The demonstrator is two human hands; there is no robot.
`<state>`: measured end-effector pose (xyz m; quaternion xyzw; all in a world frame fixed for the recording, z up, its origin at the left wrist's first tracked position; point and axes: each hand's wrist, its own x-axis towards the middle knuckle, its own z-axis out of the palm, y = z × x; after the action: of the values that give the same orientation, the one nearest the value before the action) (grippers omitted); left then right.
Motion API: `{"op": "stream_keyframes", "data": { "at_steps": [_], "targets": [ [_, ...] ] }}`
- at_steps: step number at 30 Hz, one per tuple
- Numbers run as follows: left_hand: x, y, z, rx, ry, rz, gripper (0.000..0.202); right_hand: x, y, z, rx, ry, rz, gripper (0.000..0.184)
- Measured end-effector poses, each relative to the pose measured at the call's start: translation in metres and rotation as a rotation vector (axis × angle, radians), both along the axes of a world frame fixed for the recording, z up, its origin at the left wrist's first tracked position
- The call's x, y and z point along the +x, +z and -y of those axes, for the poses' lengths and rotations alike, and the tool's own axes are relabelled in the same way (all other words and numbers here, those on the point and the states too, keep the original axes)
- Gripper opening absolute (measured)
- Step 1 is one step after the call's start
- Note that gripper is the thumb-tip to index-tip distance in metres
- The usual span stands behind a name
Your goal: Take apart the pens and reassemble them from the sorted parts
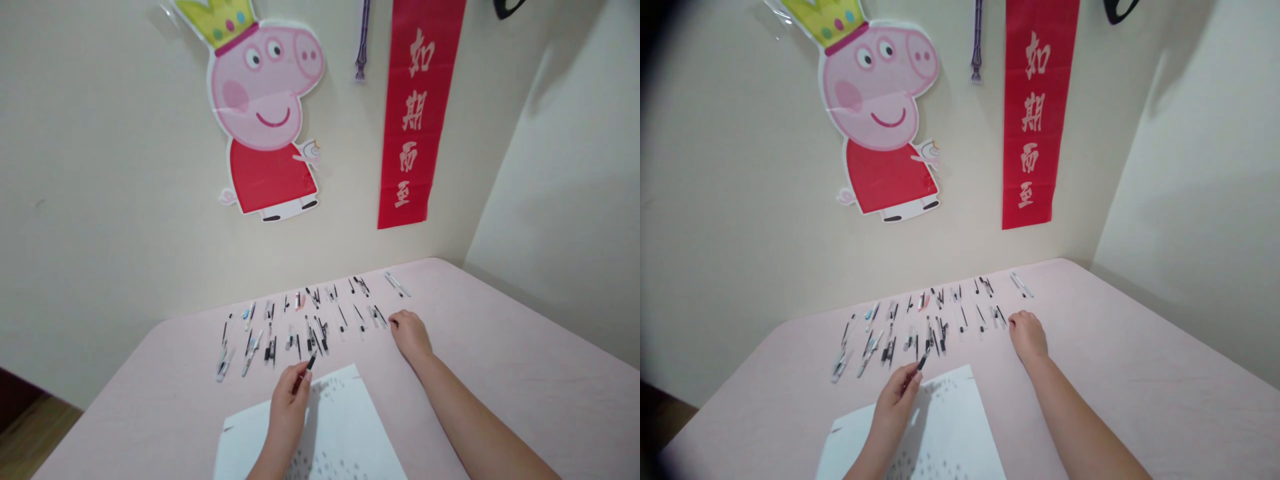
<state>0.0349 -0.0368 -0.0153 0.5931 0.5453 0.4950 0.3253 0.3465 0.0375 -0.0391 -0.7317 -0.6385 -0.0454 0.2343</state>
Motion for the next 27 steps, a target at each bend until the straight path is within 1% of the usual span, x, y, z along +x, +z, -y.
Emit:
{"op": "stream_keyframes", "data": {
  "at_steps": [3,6,8,11,15,18,19,22,24,25,27],
  "targets": [
    [0.001,-0.004,0.003,0.046,-0.002,-0.027,0.031,-0.001,-0.001,-0.001,-0.003,-0.007,0.016,0.02],
    [0.001,-0.005,0.007,0.095,-0.025,-0.065,0.028,-0.001,-0.004,-0.004,0.009,-0.013,0.026,0.024],
    [0.001,-0.005,0.009,0.122,-0.057,-0.09,0.027,-0.001,-0.005,-0.005,0.054,-0.016,0.022,0.028],
    [-0.001,-0.003,0.012,0.155,-0.092,-0.128,0.025,-0.002,-0.003,-0.005,0.163,0.01,-0.034,0.032],
    [-0.006,-0.002,0.011,0.172,-0.112,-0.178,0.026,-0.016,0.004,0.0,0.319,0.129,-0.244,0.03],
    [-0.011,-0.006,0.009,0.177,-0.094,-0.194,0.027,-0.041,0.008,0.008,0.37,0.236,-0.503,0.026],
    [-0.012,-0.007,0.008,0.178,-0.091,-0.198,0.027,-0.052,0.01,0.012,0.357,0.251,-0.616,0.025],
    [-0.012,-0.01,0.007,0.173,-0.107,-0.213,0.027,-0.088,0.016,0.026,0.21,0.256,-0.979,0.024],
    [-0.012,-0.011,0.007,0.165,-0.121,-0.22,0.027,-0.11,0.022,0.037,0.058,0.313,-1.189,0.024],
    [-0.011,-0.01,0.007,0.163,-0.124,-0.221,0.027,-0.119,0.025,0.042,-0.002,0.34,-1.275,0.024],
    [-0.011,-0.01,0.007,0.159,-0.127,-0.221,0.027,-0.133,0.031,0.05,-0.094,0.403,-1.381,0.024]
  ]
}}
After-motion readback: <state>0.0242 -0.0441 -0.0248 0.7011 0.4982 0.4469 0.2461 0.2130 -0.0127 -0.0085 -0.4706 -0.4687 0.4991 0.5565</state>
